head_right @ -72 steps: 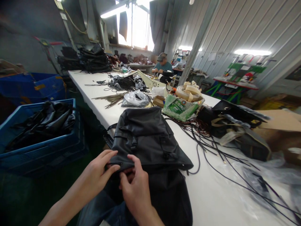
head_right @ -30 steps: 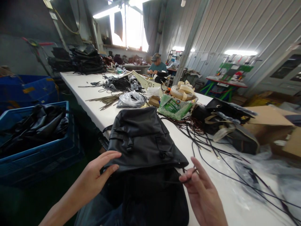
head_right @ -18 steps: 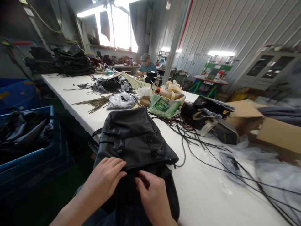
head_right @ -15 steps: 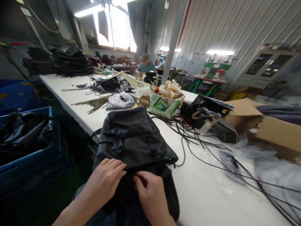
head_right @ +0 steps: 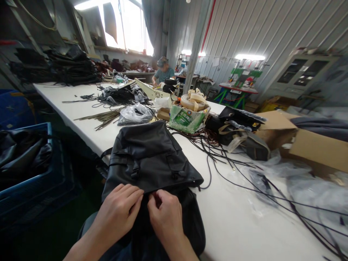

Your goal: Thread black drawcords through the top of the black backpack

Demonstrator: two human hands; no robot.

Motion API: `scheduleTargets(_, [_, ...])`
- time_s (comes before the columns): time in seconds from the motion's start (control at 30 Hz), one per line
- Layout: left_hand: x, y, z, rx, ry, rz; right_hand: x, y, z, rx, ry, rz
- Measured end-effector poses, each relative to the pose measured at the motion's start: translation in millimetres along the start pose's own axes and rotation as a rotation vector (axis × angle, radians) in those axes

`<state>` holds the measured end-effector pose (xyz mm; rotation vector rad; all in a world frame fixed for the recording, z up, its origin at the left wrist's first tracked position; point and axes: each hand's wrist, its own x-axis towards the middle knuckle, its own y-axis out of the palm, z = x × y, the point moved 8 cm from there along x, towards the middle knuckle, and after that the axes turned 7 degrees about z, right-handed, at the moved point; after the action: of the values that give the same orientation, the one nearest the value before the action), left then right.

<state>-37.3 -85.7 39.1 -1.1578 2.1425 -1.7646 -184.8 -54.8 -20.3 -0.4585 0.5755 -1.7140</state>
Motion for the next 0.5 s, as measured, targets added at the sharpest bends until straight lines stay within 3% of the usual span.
scheduleTargets(0.37, [-6, 6, 5, -0.131, -0.065, 0.036, 1, 11, -5, 0.475, 0.114, 0.133])
scheduleTargets(0.5, [-7, 13, 27, -0.237, -0.211, 0.090, 0, 21, -13, 0.613, 0.157, 0.208])
